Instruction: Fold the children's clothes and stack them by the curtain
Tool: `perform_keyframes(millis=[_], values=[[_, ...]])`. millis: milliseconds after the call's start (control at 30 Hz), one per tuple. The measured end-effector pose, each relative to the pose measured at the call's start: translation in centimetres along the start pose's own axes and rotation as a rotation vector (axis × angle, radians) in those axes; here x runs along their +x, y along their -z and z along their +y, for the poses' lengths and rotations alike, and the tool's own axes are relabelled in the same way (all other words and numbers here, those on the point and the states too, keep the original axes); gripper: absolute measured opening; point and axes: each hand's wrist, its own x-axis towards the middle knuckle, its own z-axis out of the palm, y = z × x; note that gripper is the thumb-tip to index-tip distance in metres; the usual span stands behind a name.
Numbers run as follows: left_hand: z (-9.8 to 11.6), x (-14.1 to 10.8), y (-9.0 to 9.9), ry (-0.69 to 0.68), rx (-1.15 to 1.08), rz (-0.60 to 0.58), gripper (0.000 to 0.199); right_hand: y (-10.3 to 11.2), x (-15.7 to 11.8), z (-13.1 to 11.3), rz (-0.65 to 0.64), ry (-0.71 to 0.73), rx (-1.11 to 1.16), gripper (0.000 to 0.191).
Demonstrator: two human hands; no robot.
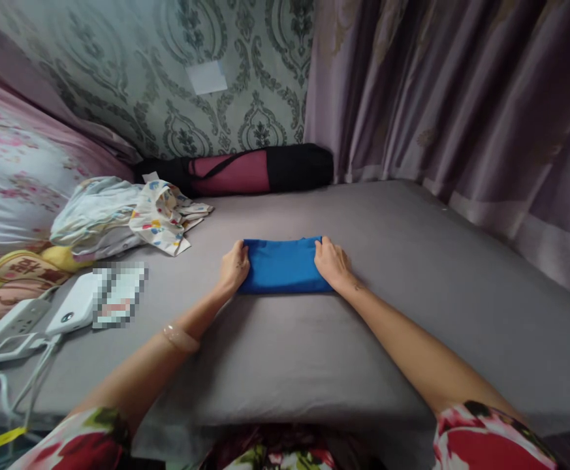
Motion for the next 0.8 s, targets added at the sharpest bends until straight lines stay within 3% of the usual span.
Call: perform_keyframes(millis=[433, 800], values=[[-0.2, 1.4, -1.2, 0.022, 0.279, -0.102, 0.035, -1.2, 1.5, -0.6, 0.005, 0.007, -0.117, 0.040], [-0.1, 1.8, -1.5, 0.141, 0.290, -0.031, 0.034, -1.3, 2.3, -0.7, -0.016, -0.144, -0.043, 0.041]])
